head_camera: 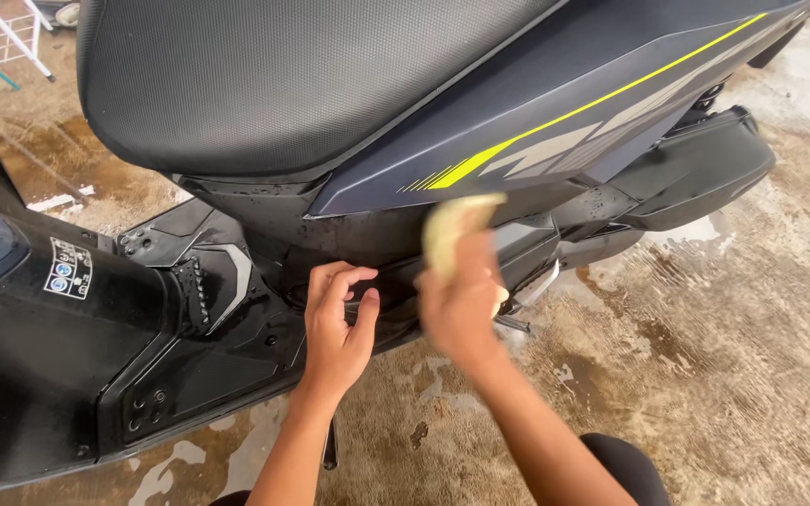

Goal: The person wipes the seat and side panels of a motorcycle using a yellow cloth. They systematically clean the upper seat, the side fairings, and the lower bodywork near the engine area.

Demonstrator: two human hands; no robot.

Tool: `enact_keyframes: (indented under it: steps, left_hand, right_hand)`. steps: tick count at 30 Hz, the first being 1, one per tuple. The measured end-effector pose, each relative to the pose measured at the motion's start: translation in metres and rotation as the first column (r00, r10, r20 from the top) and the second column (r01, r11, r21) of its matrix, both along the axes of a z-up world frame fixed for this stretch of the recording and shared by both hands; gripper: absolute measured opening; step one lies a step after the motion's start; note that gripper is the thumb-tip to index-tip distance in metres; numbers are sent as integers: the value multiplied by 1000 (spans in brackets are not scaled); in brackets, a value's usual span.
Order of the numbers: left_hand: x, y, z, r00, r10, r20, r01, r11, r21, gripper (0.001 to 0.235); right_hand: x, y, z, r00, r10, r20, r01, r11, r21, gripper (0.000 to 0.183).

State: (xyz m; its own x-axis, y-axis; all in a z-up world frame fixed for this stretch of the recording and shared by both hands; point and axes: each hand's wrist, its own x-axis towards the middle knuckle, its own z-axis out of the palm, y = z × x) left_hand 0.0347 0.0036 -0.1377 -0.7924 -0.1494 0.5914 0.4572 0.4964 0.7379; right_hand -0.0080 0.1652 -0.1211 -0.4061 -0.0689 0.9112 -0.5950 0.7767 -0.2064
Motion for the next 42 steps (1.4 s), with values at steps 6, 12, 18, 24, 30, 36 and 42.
enact_keyframes:
  steps: [6,12,18,24,30,36,42]
  left_hand:
    - [0,-7,-5,1000,-2,6,2,1000,29,18]
    - [4,-27,3,999,24,-25,-23,999,41,17]
    - [7,-45,1,999,33,6,-34,987,157,17]
    - [17,-63,-1,999,42,16,-44,972,229,17]
    - [27,-78,-13,995,54,82,-72,968,241,17]
    - [37,-76,-26,997,46,60,-58,974,219,16]
    - [57,-81,-46,997,61,50,-70,974,215,18]
  right_hand:
    - [8,11,-22,943,303,140,-259,929,-264,65]
    - [-14,-5,-11,938,169,303,-100,968,-229,57]
    - [22,-37,-18,830,424,363,-445,895,-27,71]
    - [3,-53,-14,964,190,186,-198,980,24,70]
    - [11,-51,-9,855,311,414,-457,829,322,73]
    - [-1,-36,2,956,218,194,-268,920,287,64]
    - [13,-52,21,934,200,297,-346,720,602,70]
